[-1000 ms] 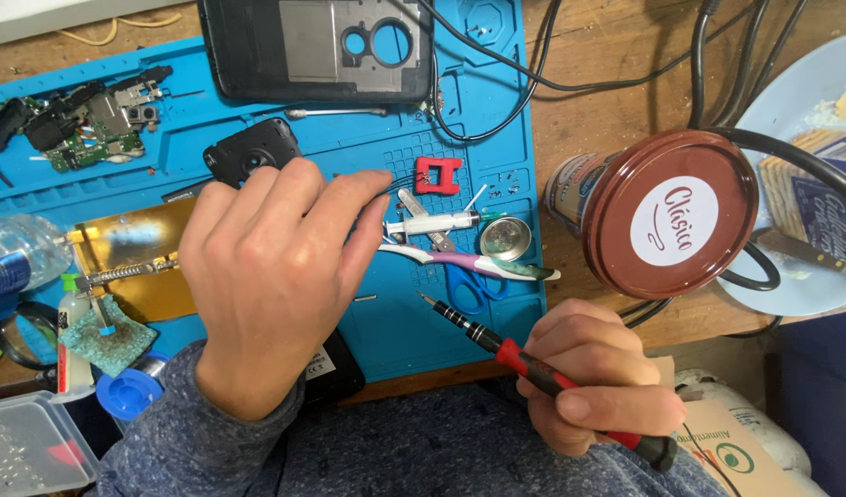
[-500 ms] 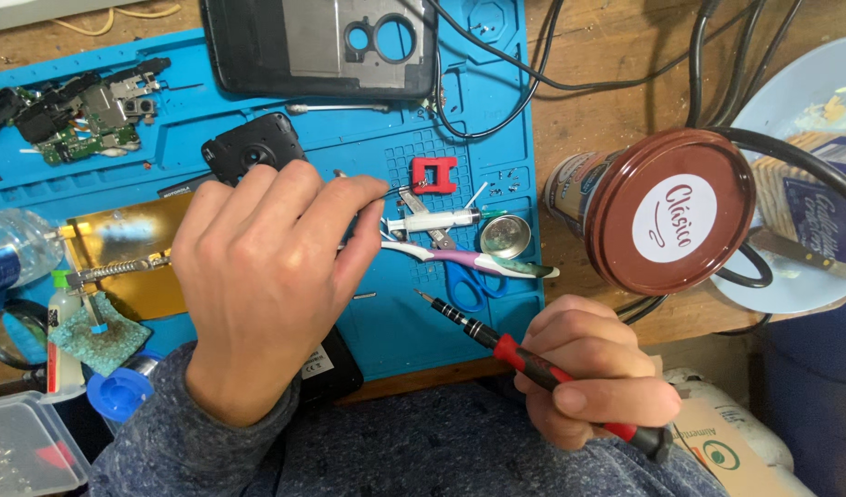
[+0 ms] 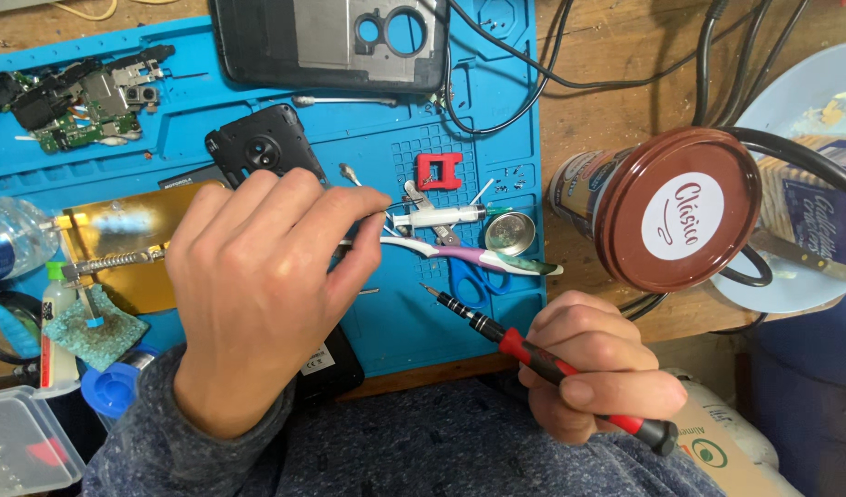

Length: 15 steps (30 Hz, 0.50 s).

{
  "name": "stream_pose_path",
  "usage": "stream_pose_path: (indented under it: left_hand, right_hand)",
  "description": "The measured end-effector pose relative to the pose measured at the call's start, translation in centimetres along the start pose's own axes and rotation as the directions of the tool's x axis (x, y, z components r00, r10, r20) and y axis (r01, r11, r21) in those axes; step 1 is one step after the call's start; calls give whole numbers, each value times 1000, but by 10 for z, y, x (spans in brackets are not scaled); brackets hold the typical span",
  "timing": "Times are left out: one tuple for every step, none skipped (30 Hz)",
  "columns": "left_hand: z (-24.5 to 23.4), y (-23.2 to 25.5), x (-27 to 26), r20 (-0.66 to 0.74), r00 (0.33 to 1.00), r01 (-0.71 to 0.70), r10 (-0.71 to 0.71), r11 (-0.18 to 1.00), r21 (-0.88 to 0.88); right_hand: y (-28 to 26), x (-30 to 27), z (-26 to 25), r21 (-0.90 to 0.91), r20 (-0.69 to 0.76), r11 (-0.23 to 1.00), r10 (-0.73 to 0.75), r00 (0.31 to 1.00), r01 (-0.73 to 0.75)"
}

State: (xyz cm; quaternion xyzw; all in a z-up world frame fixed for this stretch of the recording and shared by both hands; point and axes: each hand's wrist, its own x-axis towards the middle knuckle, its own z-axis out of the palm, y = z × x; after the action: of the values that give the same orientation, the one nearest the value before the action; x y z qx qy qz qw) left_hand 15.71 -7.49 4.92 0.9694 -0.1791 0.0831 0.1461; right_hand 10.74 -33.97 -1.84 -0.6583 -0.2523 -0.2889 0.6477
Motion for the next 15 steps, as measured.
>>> stream_pose_path:
  left_hand:
    - [-1,0,-1,0,1000,6,-6,1000,-6]
    - [-2,0,-2,-1,1000,12,-12,1000,-11]
    - [-1,-1,-2,-1,1000,11,-11,1000,-12]
    - [0,-2,-2,-10,1000,5,-5,1000,0]
    - [0,-3,-3,-18,1000,1,-1,1000,14]
    - [1,-4,-3,-18,1000,3,-2,1000,14]
    - [2,-4,-3,-29,1000,-2,3,1000,23]
    - [2,-5,-3,-40,999,-8,9,999,32]
    - [3,-5,-3,-38,999,-10,11,999,31]
    - [3,-4,-3,-38,999,-12,13,999,30]
    - [4,-4,-2,-37,999,-14,15,1000,28]
    - [4,-4,-2,-36,999,-16,17,1000,26]
    - [4,-4,-2,-28,999,-17,18,999,30]
    - [5,-4,-2,-21,1000,-18,18,999,34]
    - [5,-4,-3,-20,1000,-18,19,999,33]
  right_hand:
    - [2,0,2,12,-27,1000,-20,999,20]
    - [3,-1,3,23,-55,999,-40,998,41]
    - [3,0,4,22,-55,999,-40,998,41]
    - [2,0,5,22,-64,999,-30,998,31]
    - [1,1,7,24,-73,999,-19,997,21]
    - [0,1,4,26,-72,999,-19,997,21]
    - [-1,2,2,15,-35,1000,-12,999,12]
    - [-2,2,0,4,2,1000,-4,1000,4]
    - [-3,2,3,1,0,1000,-4,1000,4]
    - [-4,3,5,-7,-36,1000,15,999,-15]
    - [-6,3,8,-15,-72,999,34,997,-35]
    - [-6,3,5,-18,-73,999,35,997,-37]
    - [-5,3,2,-16,-37,1000,27,999,-27]
    - [-4,2,0,-14,-2,1000,18,1000,-18]
    - [-5,2,-1,-15,-2,1000,19,1000,-19]
